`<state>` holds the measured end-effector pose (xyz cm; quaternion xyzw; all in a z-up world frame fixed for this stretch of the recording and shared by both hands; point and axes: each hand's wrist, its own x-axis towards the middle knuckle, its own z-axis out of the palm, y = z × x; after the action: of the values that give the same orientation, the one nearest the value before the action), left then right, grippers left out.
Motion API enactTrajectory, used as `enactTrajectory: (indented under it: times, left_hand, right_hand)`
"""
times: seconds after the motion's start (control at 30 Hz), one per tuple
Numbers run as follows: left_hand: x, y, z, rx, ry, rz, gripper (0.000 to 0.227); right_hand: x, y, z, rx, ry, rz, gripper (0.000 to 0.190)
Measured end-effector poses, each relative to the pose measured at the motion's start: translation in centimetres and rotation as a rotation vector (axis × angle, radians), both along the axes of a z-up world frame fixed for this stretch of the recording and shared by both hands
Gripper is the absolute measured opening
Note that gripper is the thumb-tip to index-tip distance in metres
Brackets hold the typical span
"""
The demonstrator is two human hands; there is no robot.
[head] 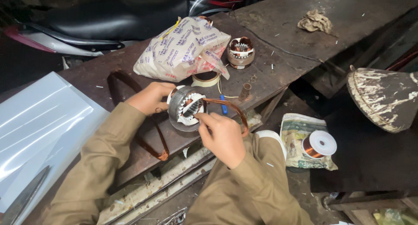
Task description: The person is winding copper wire around a motor stator by hand. They carefully thread the wire through slots in the stator, using a blue plastic tool to push the wire into place and ensure it is seated correctly. The person works on one stator at a time, with another completed stator visible on the workbench.
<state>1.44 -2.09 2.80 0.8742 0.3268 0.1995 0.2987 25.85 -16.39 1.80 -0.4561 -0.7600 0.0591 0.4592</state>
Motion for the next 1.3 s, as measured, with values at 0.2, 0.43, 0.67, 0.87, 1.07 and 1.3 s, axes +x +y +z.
enactTrajectory:
  times: [0.2,0.43,0.67,0.87,1.07,1.3]
  left_hand:
    - [0.0,1.0,-1.1,0.241,-0.146,-0.135,0.038]
    - [-0.2,0.3,-2.6,0.275,-0.206,-0.091,0.039]
    - [0.0,-4.6,-2.1,0.485,-0.083,0.128,0.045]
    - [-1.3,-7.4,1.1,0.477,-0.163,0.130,0.042]
    - [-6.9,-20.2,1.0,0.441,0.035,0.853,0.033]
    - [-6.4,-25.6,-4.8,0.280,0.129,1.130,0.074]
  right_hand:
    - [-0.4,-0.3,-0.4,0.051,-0.046,0.057,0.031]
    - [0.7,-1.0,0.4,0.023,-0.128,0.029,0.033]
    - [0.0,-0.6,1.5,-0.041,-0.212,-0.004,0.029]
    - [0.1,-5.1,0.5,0.274,-0.232,0.024,0.042]
    - [3.2,-9.3,-7.2,0.268,-0.220,0.403,0.034]
    - [3.8,-8.6,-17.3,-0.075,-0.274,0.547,0.008]
